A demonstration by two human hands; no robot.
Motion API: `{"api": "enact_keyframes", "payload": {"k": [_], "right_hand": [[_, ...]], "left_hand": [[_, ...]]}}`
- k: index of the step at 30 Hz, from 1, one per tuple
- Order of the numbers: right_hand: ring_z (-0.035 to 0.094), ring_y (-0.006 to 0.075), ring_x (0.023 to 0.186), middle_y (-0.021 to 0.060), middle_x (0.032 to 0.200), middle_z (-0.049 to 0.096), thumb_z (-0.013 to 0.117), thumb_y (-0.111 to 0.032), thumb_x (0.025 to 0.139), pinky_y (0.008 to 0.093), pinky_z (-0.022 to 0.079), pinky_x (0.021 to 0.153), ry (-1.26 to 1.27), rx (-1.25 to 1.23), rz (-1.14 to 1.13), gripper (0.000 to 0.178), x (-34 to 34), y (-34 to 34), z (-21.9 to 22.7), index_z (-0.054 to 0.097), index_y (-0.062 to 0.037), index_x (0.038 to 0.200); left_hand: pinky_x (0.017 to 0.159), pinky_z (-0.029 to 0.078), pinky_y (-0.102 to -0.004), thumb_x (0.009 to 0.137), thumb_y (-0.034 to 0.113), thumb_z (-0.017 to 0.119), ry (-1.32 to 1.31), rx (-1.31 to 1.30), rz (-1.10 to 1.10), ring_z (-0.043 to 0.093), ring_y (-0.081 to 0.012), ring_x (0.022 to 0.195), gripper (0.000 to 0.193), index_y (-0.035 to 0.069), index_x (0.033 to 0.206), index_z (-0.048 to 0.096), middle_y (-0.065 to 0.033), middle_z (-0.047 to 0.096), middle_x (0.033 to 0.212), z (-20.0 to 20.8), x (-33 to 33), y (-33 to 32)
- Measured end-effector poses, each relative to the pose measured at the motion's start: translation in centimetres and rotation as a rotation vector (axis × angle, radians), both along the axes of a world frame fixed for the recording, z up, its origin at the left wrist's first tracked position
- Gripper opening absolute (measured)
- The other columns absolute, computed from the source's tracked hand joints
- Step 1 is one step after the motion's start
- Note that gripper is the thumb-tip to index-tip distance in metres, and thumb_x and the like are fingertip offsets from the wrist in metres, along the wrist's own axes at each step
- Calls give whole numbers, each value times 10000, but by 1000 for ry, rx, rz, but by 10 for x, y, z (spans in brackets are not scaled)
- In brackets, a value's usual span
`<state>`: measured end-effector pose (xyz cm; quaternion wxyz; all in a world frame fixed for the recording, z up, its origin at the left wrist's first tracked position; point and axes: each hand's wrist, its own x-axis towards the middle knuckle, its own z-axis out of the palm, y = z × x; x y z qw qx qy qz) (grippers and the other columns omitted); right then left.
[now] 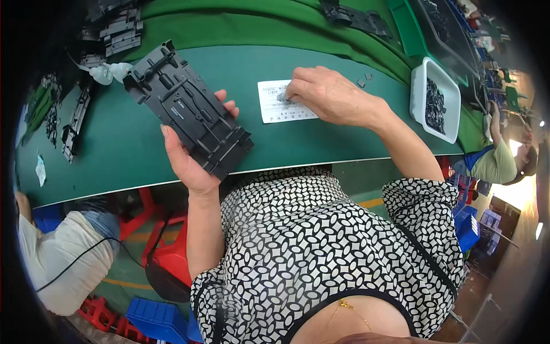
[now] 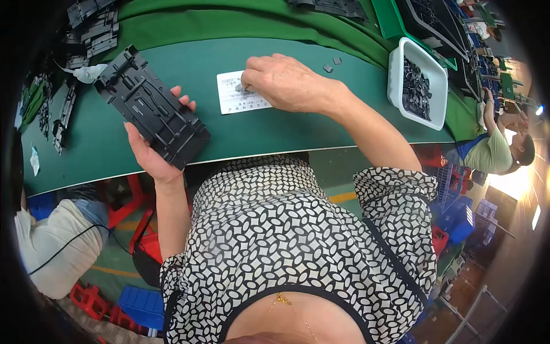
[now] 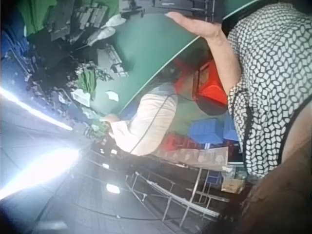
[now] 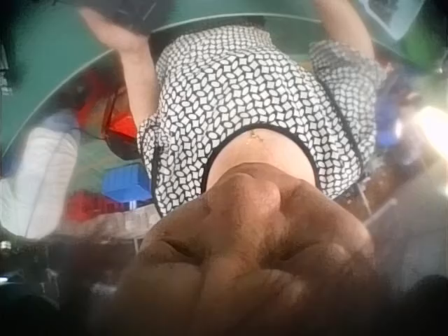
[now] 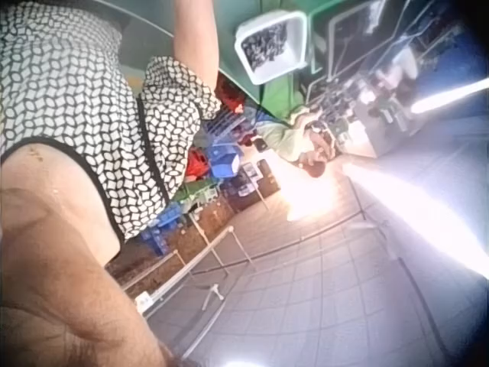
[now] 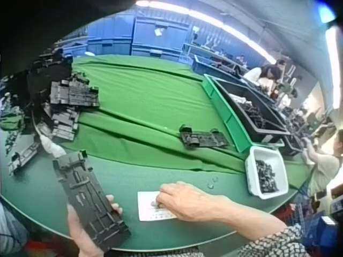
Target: Assembling small plastic components onto a larger base part at a factory workbench.
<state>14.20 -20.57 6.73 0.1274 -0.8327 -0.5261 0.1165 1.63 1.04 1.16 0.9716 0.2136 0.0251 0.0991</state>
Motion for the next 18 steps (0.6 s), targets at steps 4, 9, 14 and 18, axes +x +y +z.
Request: {"api": "enact_keyframes", "payload": {"k": [4,9,14,18], "right_hand": [[558,276,800,103,877,557,529,-41,813,371,439,745,10,-33,2,129,-1,-2,2,585,-26,928],[554,271,787,99,865,552,524,-42,819,367,434,741,12,-38,6,130,-2,-4,2,587,-33,932],[556,287,824,104,895,556,515,-55,841,370,432,758,28,-79,-6,143,-1,-9,0,585,-35,964],[538,196,734,55,810,555,557,-121,874,316,427,641,292,147,-284,101,-4,-9,9,582,-27,901]], "left_hand": [[955,423,-461,918,557,328,71,78,12,539,-338,1068,714,-30,1323,347,-270,471,1239,4,0,-1],[956,401,-522,946,474,297,-16,0,-7,543,-371,1052,613,15,1351,322,-284,465,1244,-2,1,2],[956,411,-493,933,513,312,20,61,1,541,-358,1060,657,-4,1339,332,-276,470,1240,1,1,0],[957,420,-473,924,538,328,58,83,22,542,-356,1066,686,-4,1346,316,-275,472,1236,2,1,-1]]}}
